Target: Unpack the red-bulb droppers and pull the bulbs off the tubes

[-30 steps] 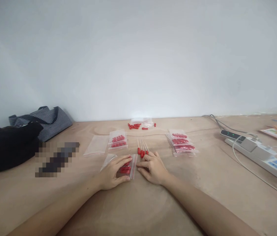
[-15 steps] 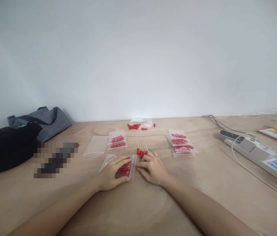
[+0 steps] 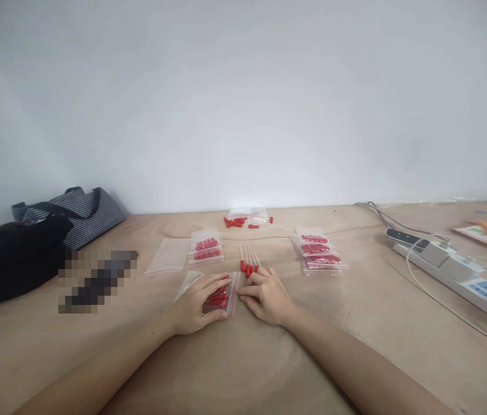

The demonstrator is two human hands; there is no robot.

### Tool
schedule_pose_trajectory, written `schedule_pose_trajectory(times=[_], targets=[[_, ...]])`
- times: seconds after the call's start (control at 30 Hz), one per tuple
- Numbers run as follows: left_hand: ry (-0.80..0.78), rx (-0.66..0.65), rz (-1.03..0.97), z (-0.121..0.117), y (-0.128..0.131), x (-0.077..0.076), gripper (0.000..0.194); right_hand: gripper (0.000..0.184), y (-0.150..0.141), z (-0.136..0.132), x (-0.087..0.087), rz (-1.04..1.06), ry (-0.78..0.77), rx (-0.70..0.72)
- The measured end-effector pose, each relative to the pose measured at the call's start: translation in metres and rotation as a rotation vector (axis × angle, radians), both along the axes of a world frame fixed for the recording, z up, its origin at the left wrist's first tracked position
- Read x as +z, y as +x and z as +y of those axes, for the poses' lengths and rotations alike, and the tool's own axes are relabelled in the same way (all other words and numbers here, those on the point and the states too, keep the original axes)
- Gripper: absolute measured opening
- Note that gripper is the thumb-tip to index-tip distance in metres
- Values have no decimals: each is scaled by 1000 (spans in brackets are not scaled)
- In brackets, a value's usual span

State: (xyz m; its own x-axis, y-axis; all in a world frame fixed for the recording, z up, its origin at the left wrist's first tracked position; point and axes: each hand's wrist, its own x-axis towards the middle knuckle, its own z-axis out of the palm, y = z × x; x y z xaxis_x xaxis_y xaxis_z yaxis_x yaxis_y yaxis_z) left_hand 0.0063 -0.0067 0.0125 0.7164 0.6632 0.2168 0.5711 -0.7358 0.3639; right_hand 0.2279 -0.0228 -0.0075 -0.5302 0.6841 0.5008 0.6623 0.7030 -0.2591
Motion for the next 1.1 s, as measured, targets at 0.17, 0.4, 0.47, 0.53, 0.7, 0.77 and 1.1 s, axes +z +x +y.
schedule_pose_trajectory(times=[0.17,0.4,0.47,0.53,0.7,0.77,1.1], targets=[[-12,0,3,-1,2,1,61,20,-1,1,-1,-8,27,-6],[-40,-17,-40,-9,12,-3,61,18,-5,6,-4,-65,235,-30],[-49,-16,-53,-11,15,0,55,22,-5,6,-3,-91,290,-19],[-44,-11,-60,-10,18,3,42,24,-5,6,-2,-106,319,-9],[135,-87,61,5,26,12,32,21,-2,5,-1,-89,376,19],[253,-133,123,13,29,14,29,20,-2,4,0,-65,415,39],[511,-369,243,23,33,6,32,32,-6,8,-1,-256,378,86]])
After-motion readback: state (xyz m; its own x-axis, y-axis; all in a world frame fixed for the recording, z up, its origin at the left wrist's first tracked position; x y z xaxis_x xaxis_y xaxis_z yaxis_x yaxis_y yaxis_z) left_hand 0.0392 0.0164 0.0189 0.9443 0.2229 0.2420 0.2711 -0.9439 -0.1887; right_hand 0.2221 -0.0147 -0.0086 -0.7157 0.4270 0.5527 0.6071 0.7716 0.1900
